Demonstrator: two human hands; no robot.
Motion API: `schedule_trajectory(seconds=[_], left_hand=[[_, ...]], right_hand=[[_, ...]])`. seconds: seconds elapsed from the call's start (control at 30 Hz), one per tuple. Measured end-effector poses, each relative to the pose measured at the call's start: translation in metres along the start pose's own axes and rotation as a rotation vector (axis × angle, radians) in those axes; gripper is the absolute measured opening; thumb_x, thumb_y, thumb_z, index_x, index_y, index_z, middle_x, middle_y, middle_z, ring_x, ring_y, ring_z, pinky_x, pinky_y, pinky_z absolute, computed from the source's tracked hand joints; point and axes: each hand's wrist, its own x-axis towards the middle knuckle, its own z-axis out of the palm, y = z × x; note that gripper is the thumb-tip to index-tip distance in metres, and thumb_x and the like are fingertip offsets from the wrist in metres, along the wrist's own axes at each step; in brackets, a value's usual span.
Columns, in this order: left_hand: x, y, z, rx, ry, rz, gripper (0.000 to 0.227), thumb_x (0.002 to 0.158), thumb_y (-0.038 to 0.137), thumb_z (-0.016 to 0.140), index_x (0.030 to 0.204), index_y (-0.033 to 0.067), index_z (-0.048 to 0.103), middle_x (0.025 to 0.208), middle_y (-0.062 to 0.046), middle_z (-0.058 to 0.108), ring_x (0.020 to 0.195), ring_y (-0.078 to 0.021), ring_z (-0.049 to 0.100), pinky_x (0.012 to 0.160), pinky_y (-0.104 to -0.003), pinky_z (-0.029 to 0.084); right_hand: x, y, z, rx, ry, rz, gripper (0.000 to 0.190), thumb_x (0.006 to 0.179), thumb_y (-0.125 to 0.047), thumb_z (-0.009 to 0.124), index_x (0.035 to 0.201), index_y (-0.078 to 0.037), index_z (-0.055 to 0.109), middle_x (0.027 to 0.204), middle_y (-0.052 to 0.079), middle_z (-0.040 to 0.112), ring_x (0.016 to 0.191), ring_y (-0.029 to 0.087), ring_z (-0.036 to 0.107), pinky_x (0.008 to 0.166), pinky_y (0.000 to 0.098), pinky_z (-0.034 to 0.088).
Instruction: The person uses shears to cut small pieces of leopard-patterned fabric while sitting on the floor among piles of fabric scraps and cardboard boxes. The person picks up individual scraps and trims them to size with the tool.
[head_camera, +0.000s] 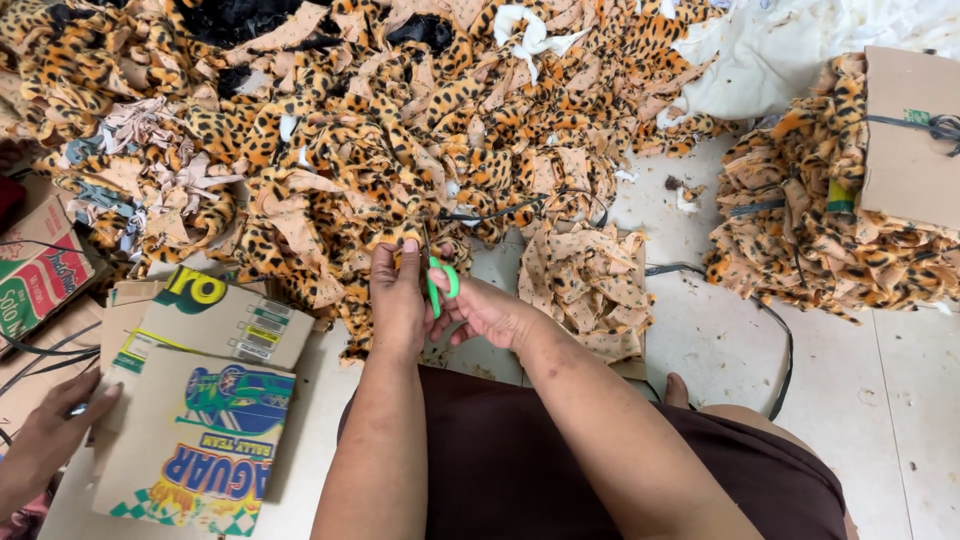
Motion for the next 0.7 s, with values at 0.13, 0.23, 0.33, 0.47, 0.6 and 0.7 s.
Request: schedule_trajectory(seconds=[0.13,0.23,0.33,0.47,0.6,0.7], left_hand=[[0.015,-0.019,-0.014,0.026,0.007,0.085,0.01,0.11,0.027,0.051,0.113,0.0192,0.045,0.045,-0.017,0.052,0.021,-0.0226,0.041,0.02,-0.029,0.038],[-0.034,0.034,0.022,0.01,0.139,0.073,0.006,0.108,0.025,0.055,0.109,0.0202,0.051,0.058,-0.007,0.057,0.035,-0.015,0.054,0.035,-0.024,0.051],[-0.004,0.002,-0.001,0.069,0.154,0.074,0.008,0.108,0.029,0.055,0.107,0.0216,0.052,0.072,-0.001,0.06,0.056,-0.0091,0.059,0.05,-0.021,0.054],[-0.001,0.001,-0.005,0.025,0.131,0.038,0.012,0.109,0.032,0.053,0.114,0.0212,0.051,0.085,-0.009,0.069,0.08,-0.019,0.07,0.08,-0.04,0.061],[-0.006,0.023,-0.006,-0.203,0.251,0.04,0.045,0.104,0.052,0.056,0.143,0.0317,0.044,0.124,-0.015,0.063,0.121,-0.0312,0.062,0.108,-0.051,0.053],[-0.011,0.025,-0.013,-0.184,0.2,0.002,0.051,0.104,0.031,0.058,0.15,0.0194,0.04,0.118,-0.012,0.05,0.114,-0.0252,0.056,0.109,-0.044,0.057]], right_hand=[[0.011,0.018,0.004,0.016,0.122,-0.08,0.053,0.087,-0.06,0.074,0.087,-0.006,0.071,0.078,0.008,0.073,0.071,0.018,0.074,0.058,0.0236,0.059],[0.01,0.024,0.006,0.03,0.124,-0.106,0.05,0.086,-0.054,0.079,0.081,-0.006,0.071,0.07,0.008,0.072,0.064,0.016,0.073,0.056,0.0218,0.059],[-0.005,0.009,0.011,0.06,0.118,-0.121,0.045,0.088,-0.047,0.079,0.081,-0.004,0.069,0.069,0.01,0.07,0.062,0.017,0.073,0.055,0.0225,0.06],[-0.011,-0.003,0.007,0.086,0.056,-0.04,0.058,0.089,-0.063,0.068,0.089,-0.005,0.071,0.084,0.015,0.074,0.075,0.024,0.076,0.059,0.0322,0.063],[-0.035,-0.021,0.004,-0.046,-0.125,-0.089,0.06,0.089,-0.061,0.065,0.091,-0.002,0.074,0.09,0.016,0.075,0.085,0.024,0.076,0.065,0.0326,0.064],[-0.059,-0.021,-0.021,-0.096,-0.214,-0.161,0.061,0.093,-0.061,0.062,0.095,0.0,0.073,0.093,0.02,0.073,0.089,0.028,0.074,0.068,0.0335,0.064]])
